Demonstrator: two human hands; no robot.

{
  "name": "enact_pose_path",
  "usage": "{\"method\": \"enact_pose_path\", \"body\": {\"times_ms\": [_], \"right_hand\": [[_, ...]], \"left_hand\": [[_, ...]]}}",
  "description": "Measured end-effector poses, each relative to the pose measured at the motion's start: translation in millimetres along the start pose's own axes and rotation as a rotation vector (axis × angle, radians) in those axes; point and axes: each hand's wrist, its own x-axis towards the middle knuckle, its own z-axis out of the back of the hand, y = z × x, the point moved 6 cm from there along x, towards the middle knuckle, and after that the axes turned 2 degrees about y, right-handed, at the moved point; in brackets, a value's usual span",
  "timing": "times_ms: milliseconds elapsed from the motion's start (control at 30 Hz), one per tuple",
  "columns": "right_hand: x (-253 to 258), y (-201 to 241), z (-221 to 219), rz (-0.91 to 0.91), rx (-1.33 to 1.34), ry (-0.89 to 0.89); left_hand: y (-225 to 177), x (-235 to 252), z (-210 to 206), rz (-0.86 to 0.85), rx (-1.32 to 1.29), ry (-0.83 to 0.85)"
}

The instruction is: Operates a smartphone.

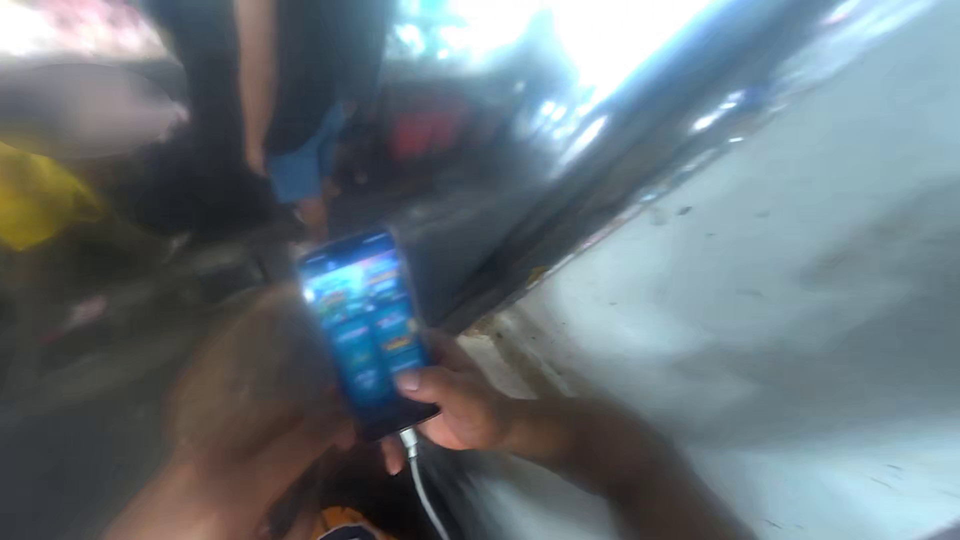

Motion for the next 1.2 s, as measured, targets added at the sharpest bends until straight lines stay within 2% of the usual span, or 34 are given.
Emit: {"method": "enact_pose_path", "body": {"times_ms": [700,1067,1200], "right_hand": [[-0.1,-0.3,4.1,0.002,0.016,0.015],[1.7,5.8,4.4,-0.020,0.032,-0.003],[0.4,3.4,3.0,-0.042,0.034,-0.008]], "left_hand": [[-3.2,13.8,2.0,-0.013,-0.057,0.016],[4.4,7.3,4.8,-0.064,-0.027,-0.090],[4.8,6.3,1.3,-0.070,-0.029,-0.071]]}}
